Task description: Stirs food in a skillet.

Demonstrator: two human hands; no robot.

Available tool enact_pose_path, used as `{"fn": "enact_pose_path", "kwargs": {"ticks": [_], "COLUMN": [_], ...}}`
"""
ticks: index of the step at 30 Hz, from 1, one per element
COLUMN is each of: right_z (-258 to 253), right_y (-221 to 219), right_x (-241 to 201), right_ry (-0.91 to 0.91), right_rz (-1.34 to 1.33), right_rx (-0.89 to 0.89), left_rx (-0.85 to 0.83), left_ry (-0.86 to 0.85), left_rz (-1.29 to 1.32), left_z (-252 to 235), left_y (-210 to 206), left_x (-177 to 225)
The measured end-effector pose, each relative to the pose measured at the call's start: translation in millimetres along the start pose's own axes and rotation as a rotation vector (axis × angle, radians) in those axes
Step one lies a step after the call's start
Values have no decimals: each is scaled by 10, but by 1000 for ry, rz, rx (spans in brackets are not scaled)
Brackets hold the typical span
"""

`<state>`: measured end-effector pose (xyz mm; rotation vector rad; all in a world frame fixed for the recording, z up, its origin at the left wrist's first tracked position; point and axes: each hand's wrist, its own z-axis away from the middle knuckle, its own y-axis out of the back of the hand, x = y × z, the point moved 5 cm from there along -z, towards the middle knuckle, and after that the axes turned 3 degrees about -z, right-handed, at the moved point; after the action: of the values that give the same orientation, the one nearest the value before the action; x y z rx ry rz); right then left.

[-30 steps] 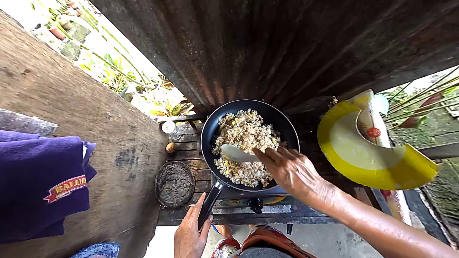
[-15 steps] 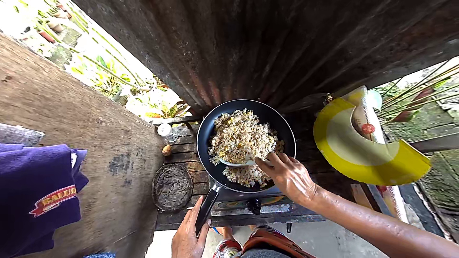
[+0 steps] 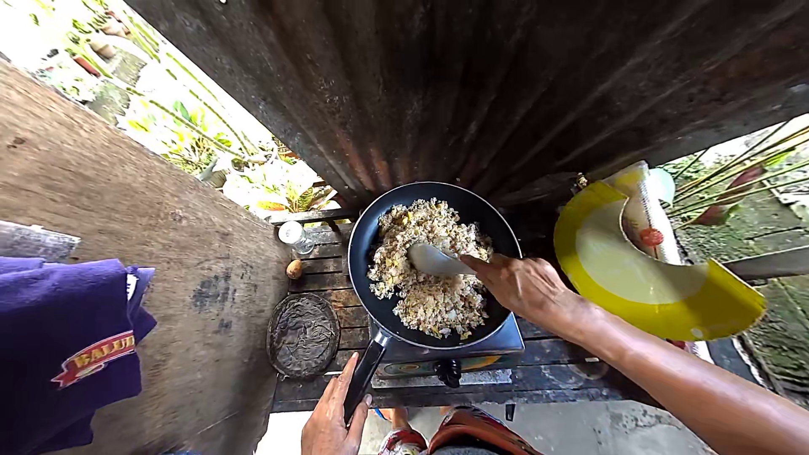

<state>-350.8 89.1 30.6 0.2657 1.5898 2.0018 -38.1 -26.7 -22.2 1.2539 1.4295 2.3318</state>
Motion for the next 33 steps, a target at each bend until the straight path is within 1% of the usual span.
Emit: {"fn": "enact_pose_path", "kwargs": {"ticks": [2,3,5,8,10,12,14,16,18,21,24,25,27,28,30,31,32,33], "right_z": [122,189,308,398,373,253,55,-131,-209,-157,-56,-23,36,45,32,35,63,110], "right_y": [101,132,103,-143,-330,-470,-529,-503,-421,-242,-111,-81,-24,-14,-30,-35,-10,38], "right_x": [-159,-245,-414,-653,-805,-900,-894,-811,-717,-536,-294,-218,-86,-35,9,10,0,-23], "right_ry": [149,195,239,324,389,413,384,345,282,171,94,64,-14,-47,-94,-68,-9,66], "right_rz": [55,69,69,59,106,202,261,258,206,77,59,59,49,40,2,-5,-8,-13], "right_rx": [286,380,436,447,440,429,427,450,441,456,548,545,443,350,83,53,119,244], "left_rx": [11,12,15,12,5,3,4,3,4,-7,-9,-15,-18,-19,-23,-27,-29,-27], "left_ry": [2,2,-1,-1,2,-2,-9,-13,-9,1,-4,-1,2,1,-1,-3,-5,-7], "left_rz": [-4,-1,2,6,3,3,0,-4,-4,7,6,7,18,23,30,31,31,29], "left_z": [0,0,1,-7,-5,-9,-5,-3,-3,-5,-7,-7,-9,-12,-10,-8,-9,-11], "left_y": [9,6,0,-1,0,3,3,5,12,8,6,8,13,17,20,21,24,27], "left_x": [-6,-11,-15,-23,-27,-25,-22,-16,-8,-13,-14,-11,-3,2,6,9,13,17]}}
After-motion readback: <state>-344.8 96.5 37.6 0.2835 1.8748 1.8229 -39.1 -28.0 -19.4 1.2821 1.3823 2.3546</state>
